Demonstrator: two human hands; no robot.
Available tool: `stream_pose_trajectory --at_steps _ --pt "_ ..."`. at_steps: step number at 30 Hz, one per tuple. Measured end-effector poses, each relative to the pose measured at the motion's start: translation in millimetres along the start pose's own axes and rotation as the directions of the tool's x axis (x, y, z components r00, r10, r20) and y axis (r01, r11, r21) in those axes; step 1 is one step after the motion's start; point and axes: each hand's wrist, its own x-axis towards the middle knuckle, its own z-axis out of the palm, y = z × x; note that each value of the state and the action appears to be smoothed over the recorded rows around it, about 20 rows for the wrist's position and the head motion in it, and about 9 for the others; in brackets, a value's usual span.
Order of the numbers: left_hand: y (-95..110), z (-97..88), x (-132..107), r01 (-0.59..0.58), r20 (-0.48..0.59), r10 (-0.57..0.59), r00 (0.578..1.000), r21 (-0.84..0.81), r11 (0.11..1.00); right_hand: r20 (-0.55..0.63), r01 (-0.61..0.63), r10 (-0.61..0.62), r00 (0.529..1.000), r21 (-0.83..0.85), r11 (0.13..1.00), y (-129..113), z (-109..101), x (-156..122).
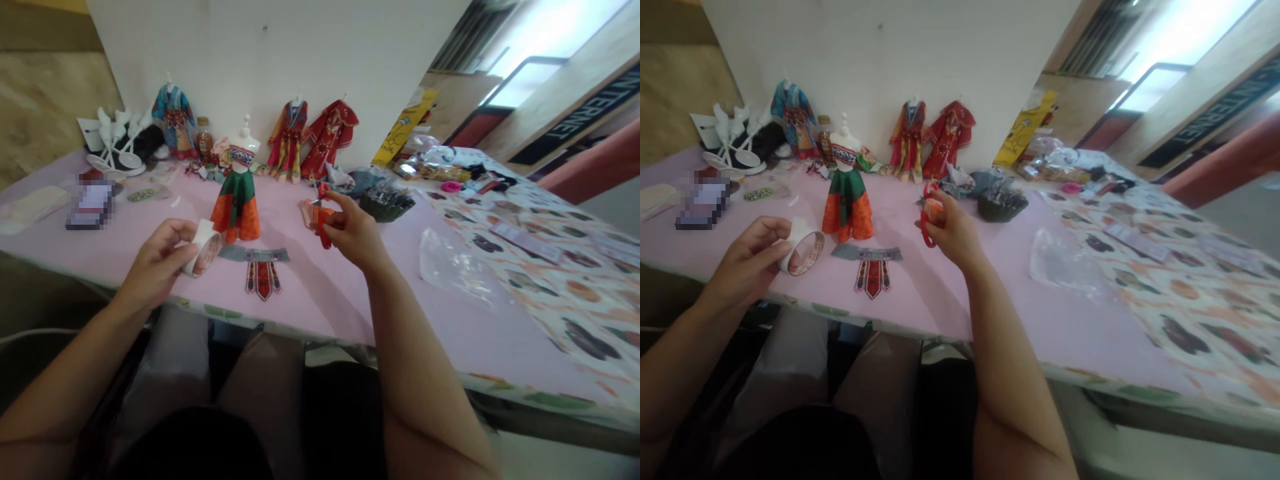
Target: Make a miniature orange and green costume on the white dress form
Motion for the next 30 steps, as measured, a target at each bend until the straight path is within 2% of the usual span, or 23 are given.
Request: stream_pose_trajectory --at_steps 4,7,10,16,20,24,27,30 --pt "-2.6 5.4 -0.3 0.004 0.008 -0.004 1.0 -0.018 1.0 -0.014 0.146 -0.152 0.988 -0.218 0.965 -29.2 4.1 -8.9" --pt "-5.6 6.4 -0.1 0.0 0.008 0.0 1.0 -0.038 0.999 -0.007 0.302 -0.322 0.947 -0.328 0.895 -41.5 10.1 -13.3" --pt "-7.6 6.9 0.0 0.011 -0.009 -0.011 1.0 -0.031 0.999 0.061 0.425 -0.426 0.903 -0.272 0.863 -45.0 17.6 -15.1" --pt "-7.4 8.8 0.8 0.022 -0.027 -0.022 0.999 0.001 1.0 0.233 0.558 -0.528 0.817 -0.089 0.825 -60.1 41.0 -25.4" --pt "-5.9 8.9 1.1 0.02 -0.041 -0.018 0.999 0.032 0.999 0.326 0.555 -0.53 0.783 0.019 0.831 -73.5 59.6 -36.3" --pt "-5.9 8.2 0.4 -0.005 -0.046 0.008 0.999 0.052 0.999 0.348 0.516 -0.502 0.792 0.059 0.855 -75.2 70.1 -39.9" --pt "-7.6 6.4 0.0 -0.012 -0.038 0.014 0.999 0.063 0.998 0.358 0.489 -0.488 0.796 0.095 0.867 -74.7 71.1 -40.0" --pt "-9.5 3.1 0.6 0.0 -0.017 0.001 1.0 0.067 0.998 0.398 0.413 -0.425 0.813 0.121 0.903 -76.5 69.8 -41.1"
